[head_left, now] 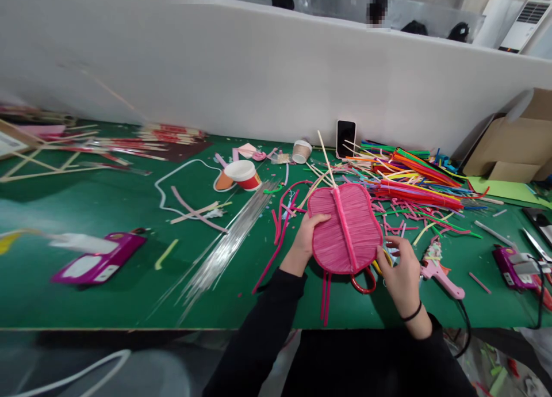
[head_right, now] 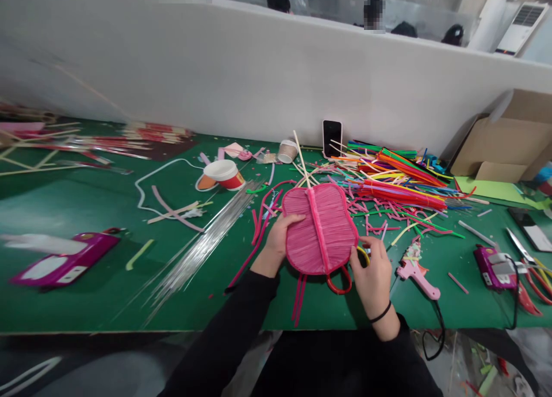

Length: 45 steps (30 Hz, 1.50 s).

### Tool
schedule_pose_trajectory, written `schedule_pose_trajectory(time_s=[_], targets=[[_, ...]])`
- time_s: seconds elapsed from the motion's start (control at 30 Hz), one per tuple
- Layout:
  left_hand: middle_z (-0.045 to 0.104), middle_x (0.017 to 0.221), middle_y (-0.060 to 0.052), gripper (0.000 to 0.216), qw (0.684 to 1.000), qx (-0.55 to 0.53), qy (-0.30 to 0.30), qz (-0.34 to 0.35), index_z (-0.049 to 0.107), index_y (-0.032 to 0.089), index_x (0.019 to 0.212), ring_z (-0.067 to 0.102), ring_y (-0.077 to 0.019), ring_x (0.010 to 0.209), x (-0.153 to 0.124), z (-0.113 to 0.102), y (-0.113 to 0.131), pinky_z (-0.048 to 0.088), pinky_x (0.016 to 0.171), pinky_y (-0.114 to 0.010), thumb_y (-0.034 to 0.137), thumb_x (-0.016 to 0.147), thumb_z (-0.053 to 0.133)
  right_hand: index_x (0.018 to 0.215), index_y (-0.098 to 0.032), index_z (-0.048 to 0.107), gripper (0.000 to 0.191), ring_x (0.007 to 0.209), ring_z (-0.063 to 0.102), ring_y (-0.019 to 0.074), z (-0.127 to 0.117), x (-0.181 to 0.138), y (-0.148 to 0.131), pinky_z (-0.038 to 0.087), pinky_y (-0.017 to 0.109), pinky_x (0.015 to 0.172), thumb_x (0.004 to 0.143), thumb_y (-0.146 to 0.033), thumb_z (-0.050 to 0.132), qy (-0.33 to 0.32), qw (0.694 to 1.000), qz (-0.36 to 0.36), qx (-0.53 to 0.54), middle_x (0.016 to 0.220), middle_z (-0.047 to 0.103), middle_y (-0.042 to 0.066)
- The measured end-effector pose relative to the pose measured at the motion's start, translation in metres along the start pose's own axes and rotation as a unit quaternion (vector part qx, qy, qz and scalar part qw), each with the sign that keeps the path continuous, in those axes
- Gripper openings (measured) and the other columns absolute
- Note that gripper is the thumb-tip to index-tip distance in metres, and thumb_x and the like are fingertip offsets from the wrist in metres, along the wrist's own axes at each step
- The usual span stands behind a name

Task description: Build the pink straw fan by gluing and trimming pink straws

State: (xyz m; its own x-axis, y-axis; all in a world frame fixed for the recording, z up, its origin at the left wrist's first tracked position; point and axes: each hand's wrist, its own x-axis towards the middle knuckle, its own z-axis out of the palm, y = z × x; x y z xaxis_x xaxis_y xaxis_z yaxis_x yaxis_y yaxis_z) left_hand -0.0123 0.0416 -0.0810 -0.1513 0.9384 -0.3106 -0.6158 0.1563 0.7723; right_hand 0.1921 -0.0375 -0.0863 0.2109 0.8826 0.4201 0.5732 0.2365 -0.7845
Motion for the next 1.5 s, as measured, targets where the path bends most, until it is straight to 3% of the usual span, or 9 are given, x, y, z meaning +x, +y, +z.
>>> schedule_pose_trajectory(time_s=[0.1, 0.2, 0.43, 0.57, 0.7, 0.8, 0.9, 1.0, 1.5], targets=[[0.075, 0.082, 0.000, 0.045, 1.000, -0.002, -0.008, 0.008, 0.069, 0.017, 0.093, 0.071, -0.0233, 0.076, 0.000, -0.001, -0.002, 0.058, 0.076, -0.038, 0.017, 0.050, 0.080, 0.092, -0.020, 0.067, 0.012, 0.100, 0.062, 0.0233, -0.003, 0.001, 0.002, 0.052, 0.040, 0.087, 0.092, -0.028, 0.059, 0.022, 0.983, -0.130, -0.128, 0.106, 0.066, 0.012], [0.074, 0.086, 0.001, 0.047, 1.000, -0.003, -0.008, 0.023, 0.069, 0.019, 0.096, 0.071, -0.0240, 0.082, 0.000, -0.002, -0.004, 0.057, 0.080, -0.038, 0.016, 0.050, 0.081, 0.094, -0.020, 0.068, 0.011, 0.099, 0.060, 0.0237, -0.002, 0.002, 0.002, 0.051, 0.041, 0.087, 0.093, -0.020, 0.057, 0.018, 0.959, -0.195, -0.203, 0.110, 0.067, 0.012], [0.074, 0.086, -0.001, 0.042, 0.999, 0.010, 0.005, 0.032, 0.067, 0.018, 0.092, 0.070, -0.0263, 0.087, 0.003, -0.003, -0.005, 0.055, 0.084, -0.040, 0.017, 0.052, 0.080, 0.094, -0.020, 0.061, 0.010, 0.106, 0.056, 0.0251, 0.003, 0.003, 0.000, 0.047, 0.043, 0.090, 0.095, -0.016, 0.052, -0.014, 0.959, -0.211, -0.189, 0.108, 0.066, 0.011], [0.073, 0.082, 0.000, 0.041, 0.999, 0.008, 0.017, 0.040, 0.067, 0.018, 0.089, 0.071, -0.0272, 0.086, 0.006, -0.005, -0.005, 0.055, 0.084, -0.042, 0.017, 0.050, 0.081, 0.093, -0.020, 0.055, 0.017, 0.106, 0.057, 0.0216, 0.002, 0.000, 0.000, 0.047, 0.040, 0.091, 0.100, -0.024, 0.040, -0.031, 0.989, -0.125, -0.068, 0.107, 0.061, 0.012], [0.073, 0.081, 0.001, 0.044, 0.999, 0.003, 0.018, 0.040, 0.067, 0.018, 0.092, 0.071, -0.0265, 0.086, 0.007, -0.005, -0.003, 0.055, 0.084, -0.041, 0.017, 0.050, 0.080, 0.088, -0.021, 0.058, 0.033, 0.088, 0.060, 0.0192, 0.000, -0.002, 0.001, 0.049, 0.036, 0.081, 0.101, -0.042, 0.036, -0.027, 0.999, 0.018, 0.026, 0.093, 0.064, 0.008], [0.073, 0.081, 0.001, 0.040, 0.999, -0.004, 0.015, 0.035, 0.066, 0.019, 0.090, 0.071, -0.0252, 0.086, 0.007, -0.004, -0.002, 0.055, 0.084, -0.039, 0.018, 0.052, 0.079, 0.090, -0.020, 0.063, 0.041, 0.076, 0.062, 0.0183, 0.001, -0.001, 0.000, 0.050, 0.031, 0.068, 0.090, -0.060, 0.053, -0.070, 0.977, 0.150, 0.133, 0.084, 0.067, 0.005], [0.073, 0.080, 0.001, 0.037, 0.999, -0.006, 0.013, 0.030, 0.066, 0.019, 0.087, 0.070, -0.0249, 0.084, 0.006, -0.004, -0.001, 0.055, 0.082, -0.038, 0.018, 0.052, 0.078, 0.086, -0.018, 0.067, 0.049, 0.068, 0.063, 0.0170, 0.004, -0.001, -0.004, 0.048, 0.028, 0.060, 0.079, -0.066, 0.063, -0.157, 0.921, 0.246, 0.257, 0.075, 0.068, 0.003], [0.072, 0.079, 0.001, 0.039, 0.999, -0.005, 0.019, 0.028, 0.066, 0.019, 0.089, 0.070, -0.0242, 0.081, 0.006, -0.005, -0.002, 0.056, 0.080, -0.039, 0.018, 0.052, 0.079, 0.078, -0.018, 0.067, 0.047, 0.062, 0.061, 0.0148, 0.009, -0.003, -0.009, 0.045, 0.026, 0.057, 0.074, -0.065, 0.069, -0.195, 0.890, 0.272, 0.310, 0.070, 0.067, 0.002], [0.072, 0.080, 0.001, 0.047, 0.999, -0.005, 0.018, 0.029, 0.066, 0.017, 0.096, 0.071, -0.0239, 0.077, 0.007, -0.006, -0.004, 0.056, 0.080, -0.040, 0.018, 0.051, 0.080, 0.069, -0.018, 0.064, 0.047, 0.055, 0.058, 0.0135, 0.015, -0.007, -0.008, 0.042, 0.024, 0.052, 0.070, -0.065, 0.073, -0.167, 0.891, 0.288, 0.308, 0.060, 0.065, 0.001]])
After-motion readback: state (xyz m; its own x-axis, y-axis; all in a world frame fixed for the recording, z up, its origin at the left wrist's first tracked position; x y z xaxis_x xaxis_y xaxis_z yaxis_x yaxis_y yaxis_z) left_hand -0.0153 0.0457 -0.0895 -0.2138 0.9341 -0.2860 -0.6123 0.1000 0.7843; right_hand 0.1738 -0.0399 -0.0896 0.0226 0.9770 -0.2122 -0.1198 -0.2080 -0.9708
